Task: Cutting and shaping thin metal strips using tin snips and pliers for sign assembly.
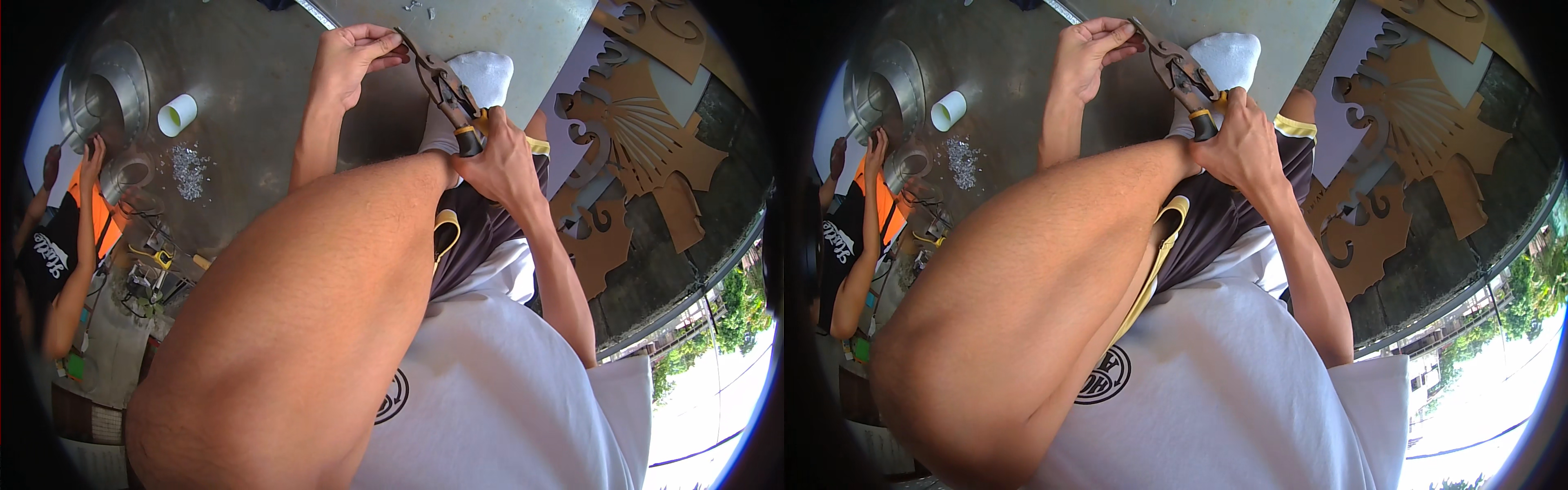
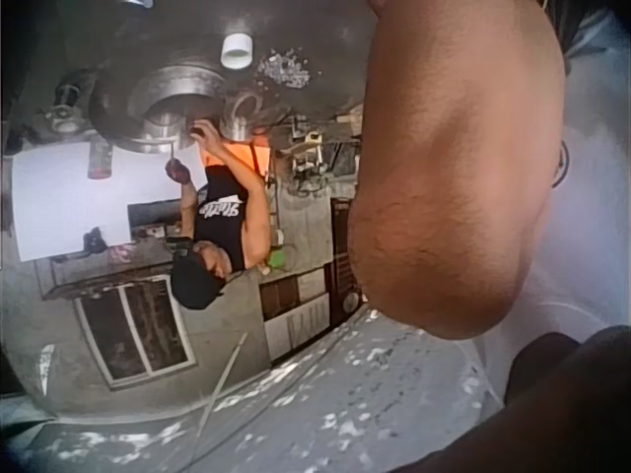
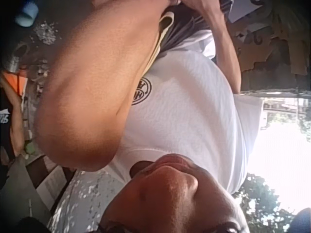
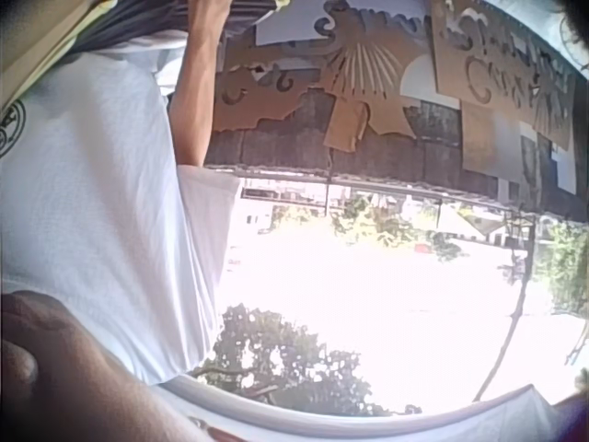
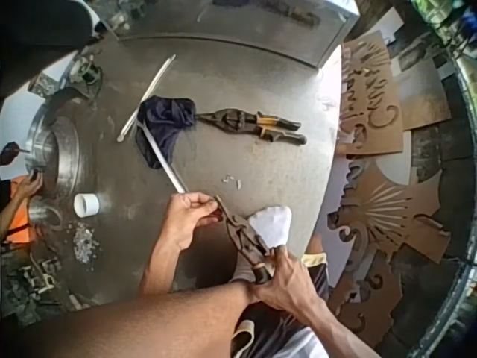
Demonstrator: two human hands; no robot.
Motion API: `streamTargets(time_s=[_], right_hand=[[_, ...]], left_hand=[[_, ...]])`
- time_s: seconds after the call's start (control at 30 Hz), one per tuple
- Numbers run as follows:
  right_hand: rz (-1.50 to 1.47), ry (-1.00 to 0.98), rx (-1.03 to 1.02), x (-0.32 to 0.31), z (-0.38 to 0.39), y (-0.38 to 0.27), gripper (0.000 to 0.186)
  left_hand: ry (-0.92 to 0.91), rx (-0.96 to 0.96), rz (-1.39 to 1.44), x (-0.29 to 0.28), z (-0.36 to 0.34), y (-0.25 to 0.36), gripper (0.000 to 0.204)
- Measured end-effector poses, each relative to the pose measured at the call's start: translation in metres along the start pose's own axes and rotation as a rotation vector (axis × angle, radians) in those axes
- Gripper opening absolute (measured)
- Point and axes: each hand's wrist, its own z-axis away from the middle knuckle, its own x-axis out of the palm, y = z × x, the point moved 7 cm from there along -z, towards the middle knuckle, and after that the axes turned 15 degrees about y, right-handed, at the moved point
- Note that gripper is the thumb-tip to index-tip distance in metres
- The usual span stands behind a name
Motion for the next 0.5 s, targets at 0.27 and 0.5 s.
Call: streamTargets(time_s=[0.27, 0.5], right_hand=[[0.153, 0.013, 0.029, 0.003, -0.012, -0.005, 0.055], [0.153, 0.078, -0.017, 0.001, -0.021, -0.022, 0.044]], left_hand=[[0.023, 0.005, 0.007, 0.002, -0.006, -0.011, 0.025], [-0.44, -0.15, 0.35, 0.052, 0.055, -0.052, 0.061]])
